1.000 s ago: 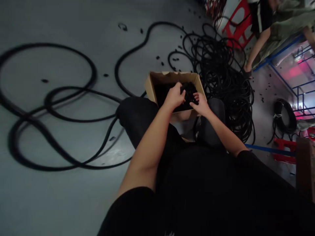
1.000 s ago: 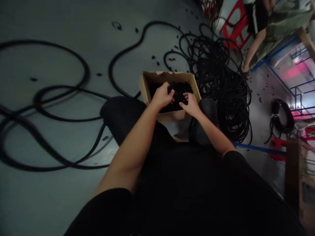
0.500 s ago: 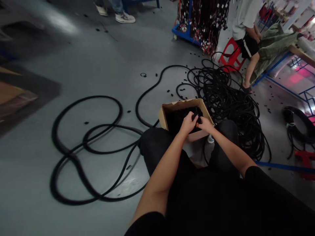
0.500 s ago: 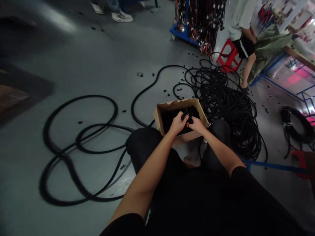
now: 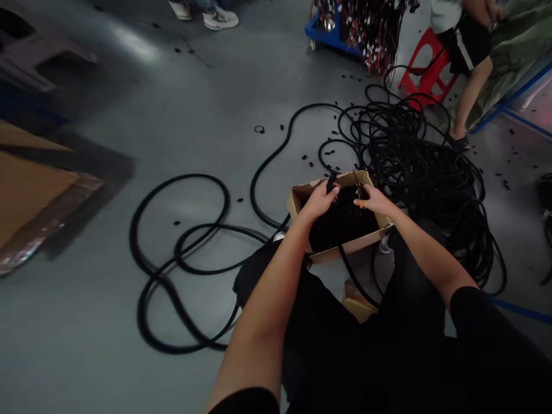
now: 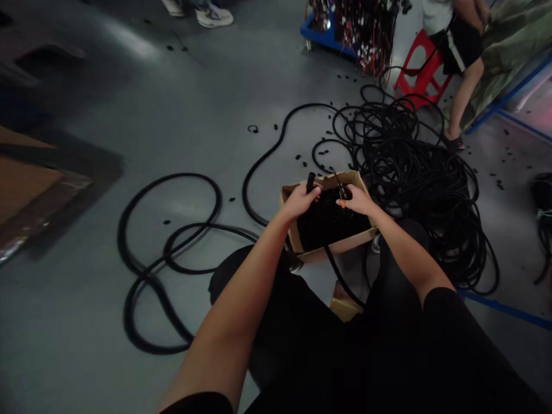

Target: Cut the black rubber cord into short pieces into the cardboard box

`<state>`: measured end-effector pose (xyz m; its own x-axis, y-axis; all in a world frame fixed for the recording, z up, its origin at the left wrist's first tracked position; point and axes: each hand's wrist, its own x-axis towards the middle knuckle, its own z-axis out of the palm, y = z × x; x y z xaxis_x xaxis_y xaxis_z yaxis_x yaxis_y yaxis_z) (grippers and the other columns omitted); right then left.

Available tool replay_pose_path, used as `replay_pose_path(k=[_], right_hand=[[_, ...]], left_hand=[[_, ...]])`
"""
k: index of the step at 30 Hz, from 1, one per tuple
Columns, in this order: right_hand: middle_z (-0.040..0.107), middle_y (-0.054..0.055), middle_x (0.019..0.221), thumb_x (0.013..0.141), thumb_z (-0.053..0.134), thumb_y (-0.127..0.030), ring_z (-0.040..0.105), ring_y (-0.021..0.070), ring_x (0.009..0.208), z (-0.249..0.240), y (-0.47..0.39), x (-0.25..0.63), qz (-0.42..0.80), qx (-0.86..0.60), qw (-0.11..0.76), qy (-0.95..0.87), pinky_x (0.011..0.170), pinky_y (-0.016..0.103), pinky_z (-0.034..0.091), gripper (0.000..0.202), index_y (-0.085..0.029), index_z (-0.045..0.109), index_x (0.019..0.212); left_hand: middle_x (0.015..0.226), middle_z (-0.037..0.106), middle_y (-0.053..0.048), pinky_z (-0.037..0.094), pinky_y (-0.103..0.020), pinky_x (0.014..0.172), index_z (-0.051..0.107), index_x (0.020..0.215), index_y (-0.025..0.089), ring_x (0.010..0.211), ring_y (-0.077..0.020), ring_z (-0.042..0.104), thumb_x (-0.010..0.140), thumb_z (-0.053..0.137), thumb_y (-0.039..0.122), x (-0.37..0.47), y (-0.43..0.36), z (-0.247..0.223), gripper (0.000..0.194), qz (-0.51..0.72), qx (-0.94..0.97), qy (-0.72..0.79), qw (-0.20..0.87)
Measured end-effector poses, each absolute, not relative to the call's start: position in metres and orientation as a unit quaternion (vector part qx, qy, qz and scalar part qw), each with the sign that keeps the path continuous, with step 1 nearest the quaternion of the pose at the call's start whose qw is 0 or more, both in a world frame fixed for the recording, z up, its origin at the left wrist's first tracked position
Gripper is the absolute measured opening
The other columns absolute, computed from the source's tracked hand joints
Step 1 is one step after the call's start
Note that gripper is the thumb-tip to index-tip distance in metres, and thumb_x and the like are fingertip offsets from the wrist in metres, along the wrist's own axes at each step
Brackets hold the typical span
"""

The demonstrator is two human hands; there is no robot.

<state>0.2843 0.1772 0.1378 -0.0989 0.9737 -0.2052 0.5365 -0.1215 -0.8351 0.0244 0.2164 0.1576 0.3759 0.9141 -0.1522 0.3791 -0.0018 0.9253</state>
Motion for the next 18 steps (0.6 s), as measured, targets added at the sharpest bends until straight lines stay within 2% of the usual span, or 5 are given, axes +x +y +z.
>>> replay_pose_path(k=[3, 6, 9, 14, 18], right_hand=[[0.07, 0.001, 0.101, 0.078, 0.099, -0.041, 0.067, 0.0229, 0.093, 0.142, 0.18, 0.284, 0.471, -0.622, 0.216, -0.587, 0.095, 0.044, 0.062, 0.052, -0.021, 0.066, 0.113], [0.068, 0.001, 0.102, 0.079, 0.1, -0.041, 0.067, 0.0225, 0.095, 0.151, 0.183, 0.287, 0.489, -0.61, 0.182, -0.596, 0.092, 0.041, 0.061, 0.055, -0.021, 0.064, 0.116], [0.067, 0.001, 0.105, 0.079, 0.101, -0.04, 0.066, 0.0222, 0.098, 0.16, 0.188, 0.287, 0.476, -0.61, 0.148, -0.616, 0.09, 0.038, 0.057, 0.055, -0.021, 0.062, 0.114], [0.067, 0.0, 0.101, 0.085, 0.1, -0.036, 0.061, 0.0196, 0.093, 0.167, 0.185, 0.281, 0.496, -0.6, 0.074, -0.623, 0.083, 0.032, 0.05, 0.047, -0.022, 0.061, 0.108], [0.066, 0.001, 0.097, 0.091, 0.097, -0.031, 0.06, 0.0204, 0.091, 0.164, 0.18, 0.275, 0.537, -0.56, 0.084, -0.625, 0.08, 0.032, 0.047, 0.038, -0.023, 0.062, 0.103]], left_hand=[[0.102, 0.076, -0.01, 0.069, -0.051, 0.103, 0.066, 0.119, 0.024, 0.093, -0.0318, 0.081, 0.11, 0.062, 0.038, 0.015, 0.221, 0.137, 0.018, 0.185, 0.678, 0.511, 0.496], [0.119, 0.081, -0.016, 0.064, -0.056, 0.12, 0.069, 0.129, 0.023, 0.119, -0.0392, 0.083, 0.11, 0.067, 0.042, 0.007, 0.229, 0.12, 0.027, 0.153, 0.724, 0.519, 0.428], [0.133, 0.08, -0.02, 0.061, -0.056, 0.127, 0.065, 0.14, 0.02, 0.132, -0.0392, 0.079, 0.113, 0.068, 0.051, 0.001, 0.239, 0.111, 0.041, 0.184, 0.72, 0.526, 0.414], [0.121, 0.079, -0.015, 0.064, -0.054, 0.123, 0.066, 0.134, 0.021, 0.119, -0.033, 0.078, 0.12, 0.059, 0.075, -0.002, 0.238, 0.121, 0.056, 0.259, 0.717, 0.481, 0.433], [0.118, 0.081, -0.013, 0.063, -0.05, 0.122, 0.071, 0.132, 0.021, 0.119, -0.0332, 0.079, 0.121, 0.055, 0.067, -0.002, 0.224, 0.139, 0.05, 0.204, 0.722, 0.503, 0.43]])
